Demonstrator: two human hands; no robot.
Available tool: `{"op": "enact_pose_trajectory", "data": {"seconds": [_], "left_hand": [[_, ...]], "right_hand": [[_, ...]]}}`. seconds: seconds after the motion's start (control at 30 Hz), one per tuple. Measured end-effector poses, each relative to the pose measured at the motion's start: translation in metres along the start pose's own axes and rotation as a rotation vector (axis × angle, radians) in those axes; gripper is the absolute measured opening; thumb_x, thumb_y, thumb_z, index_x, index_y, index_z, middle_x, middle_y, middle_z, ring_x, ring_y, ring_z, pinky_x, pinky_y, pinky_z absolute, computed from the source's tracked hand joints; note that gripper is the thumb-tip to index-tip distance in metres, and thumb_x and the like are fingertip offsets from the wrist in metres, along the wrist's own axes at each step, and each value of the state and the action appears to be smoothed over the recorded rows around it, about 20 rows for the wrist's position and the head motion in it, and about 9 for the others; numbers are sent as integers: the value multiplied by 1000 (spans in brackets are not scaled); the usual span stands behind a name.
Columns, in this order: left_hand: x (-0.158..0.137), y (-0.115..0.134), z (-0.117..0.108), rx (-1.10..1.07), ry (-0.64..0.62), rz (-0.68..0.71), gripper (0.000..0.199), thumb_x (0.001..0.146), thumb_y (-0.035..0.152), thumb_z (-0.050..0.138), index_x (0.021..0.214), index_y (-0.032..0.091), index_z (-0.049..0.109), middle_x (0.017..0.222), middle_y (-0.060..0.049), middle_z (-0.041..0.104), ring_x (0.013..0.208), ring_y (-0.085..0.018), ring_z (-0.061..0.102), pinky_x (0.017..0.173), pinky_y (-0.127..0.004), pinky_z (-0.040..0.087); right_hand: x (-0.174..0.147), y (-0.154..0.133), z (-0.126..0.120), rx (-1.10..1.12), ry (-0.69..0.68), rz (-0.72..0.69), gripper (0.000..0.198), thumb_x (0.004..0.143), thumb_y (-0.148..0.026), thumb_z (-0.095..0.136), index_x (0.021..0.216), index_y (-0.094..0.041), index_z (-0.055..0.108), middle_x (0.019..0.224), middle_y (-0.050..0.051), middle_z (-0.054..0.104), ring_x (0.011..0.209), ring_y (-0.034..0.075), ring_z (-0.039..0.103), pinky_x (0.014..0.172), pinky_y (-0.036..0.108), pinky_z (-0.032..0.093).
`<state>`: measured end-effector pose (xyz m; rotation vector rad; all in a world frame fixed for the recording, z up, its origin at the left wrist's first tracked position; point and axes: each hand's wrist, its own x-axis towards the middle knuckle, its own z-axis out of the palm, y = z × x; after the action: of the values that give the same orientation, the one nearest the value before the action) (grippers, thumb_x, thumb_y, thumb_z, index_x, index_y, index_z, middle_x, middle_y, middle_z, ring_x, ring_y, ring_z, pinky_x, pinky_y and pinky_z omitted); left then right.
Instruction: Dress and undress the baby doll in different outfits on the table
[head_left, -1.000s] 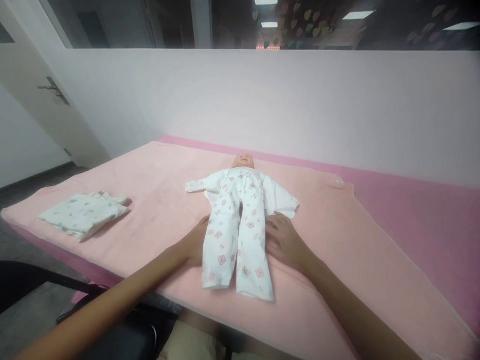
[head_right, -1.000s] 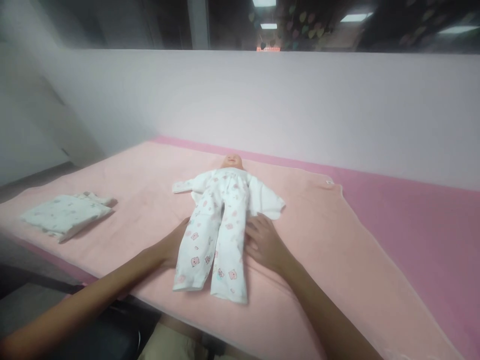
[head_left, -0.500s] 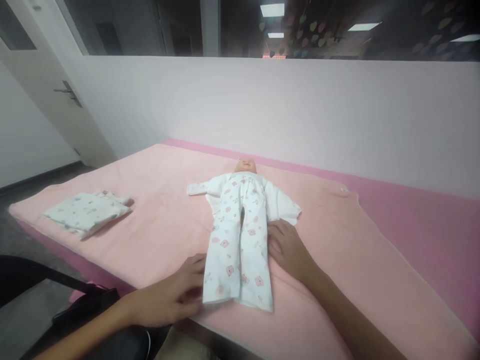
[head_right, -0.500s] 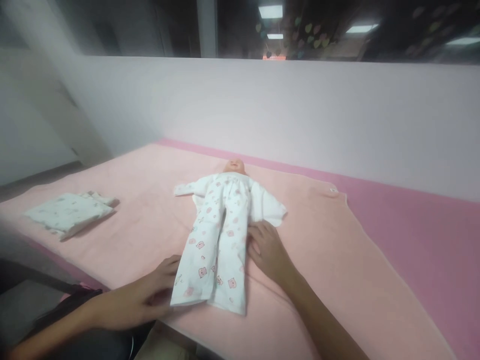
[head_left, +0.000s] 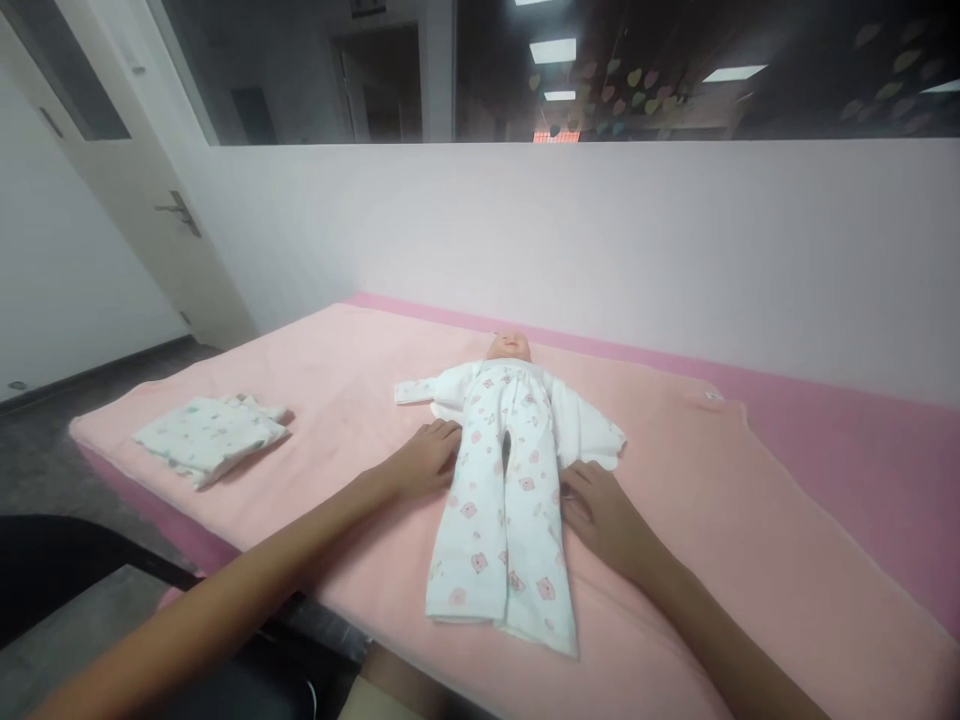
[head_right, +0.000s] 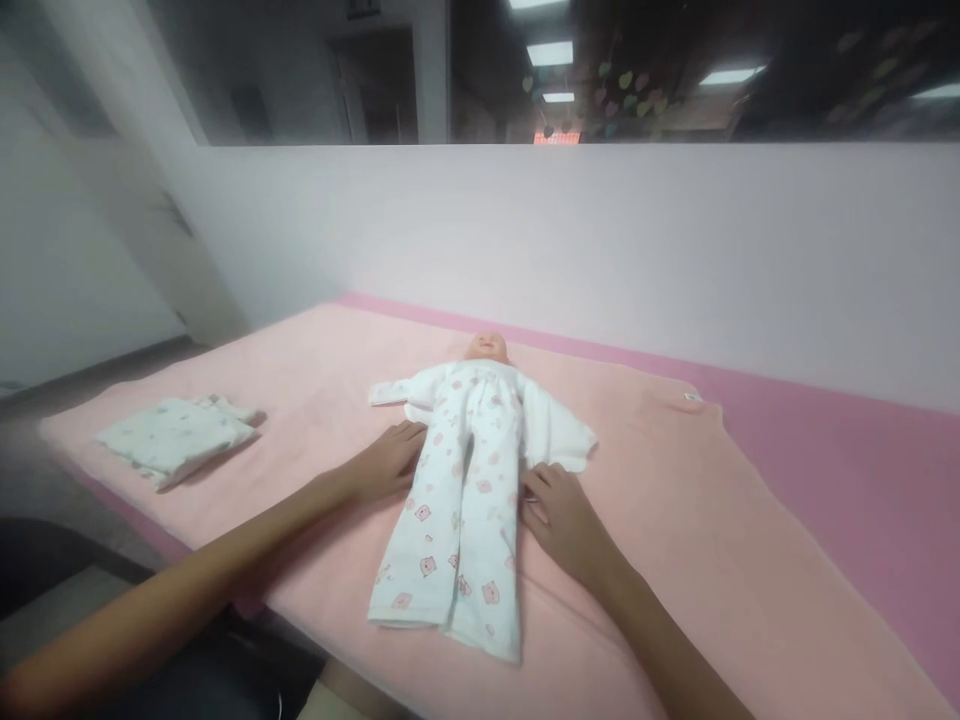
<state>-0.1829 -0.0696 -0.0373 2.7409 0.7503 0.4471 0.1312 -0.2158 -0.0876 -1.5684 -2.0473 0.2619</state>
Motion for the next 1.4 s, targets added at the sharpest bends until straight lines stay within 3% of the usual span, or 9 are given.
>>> {"op": "enact_pose_trajectory", "data": {"seconds": [0.27,0.4,0.5,0.67,0.8,1.0,1.17,1.23,1.4], "left_hand": [[-17,-8,-17,-105,-27,-103,23,100,38,50,89,23,62,82,-1,65,81,-20,56,90,-38,45],[-12,-30,-14,-28,244,-442,32,102,50,46,101,22,63,98,-7,69,90,-25,60,83,-39,46],[3,-49,-4,89,342,-599,38,93,58,56,98,20,61,104,-13,68,101,-32,59,91,-47,45],[28,-62,-2,43,171,-685,28,86,42,60,69,22,51,74,-7,64,89,-31,61,87,-43,43],[31,-55,-18,-314,174,-773,34,85,43,60,63,22,46,65,-2,57,70,-22,57,69,-35,40],[48,3,-35,-561,560,-284,19,93,39,53,88,20,54,96,-4,66,92,-20,61,82,-32,49],[55,45,-20,-210,215,129,7,89,25,60,92,22,54,97,-6,65,93,-23,59,89,-39,49],[40,45,-15,-153,208,159,9,92,24,61,100,22,56,110,-8,66,106,-26,59,97,-42,48],[-10,22,-12,-276,269,-86,24,99,32,57,121,24,53,124,-9,62,112,-26,58,93,-40,51]], "right_hand": [[2,-5,-15,127,74,155,23,105,-41,49,104,-26,66,103,7,69,96,28,62,85,43,49],[-6,19,-27,-43,318,505,39,100,-57,55,115,-23,65,107,11,71,98,31,65,84,44,48],[-9,43,-27,-128,304,638,52,92,-67,61,114,-20,63,107,14,71,97,34,66,81,44,49],[4,56,-19,-66,227,616,41,88,-62,57,94,-23,66,91,9,71,88,31,66,80,43,49],[21,46,-43,203,169,674,35,86,-57,57,78,-23,64,83,7,71,80,28,64,75,39,49],[63,-8,-73,417,362,439,23,91,-42,50,80,-23,54,78,1,59,77,21,56,73,33,44],[90,-63,-50,60,58,-151,7,90,-24,57,84,-24,55,85,3,61,83,23,55,85,39,44],[83,-67,-41,31,-10,-216,6,96,-26,59,90,-24,59,93,5,65,90,24,57,89,42,45],[37,-37,-31,237,288,73,18,104,-41,58,115,-28,59,105,5,64,96,24,60,89,40,49]]}}
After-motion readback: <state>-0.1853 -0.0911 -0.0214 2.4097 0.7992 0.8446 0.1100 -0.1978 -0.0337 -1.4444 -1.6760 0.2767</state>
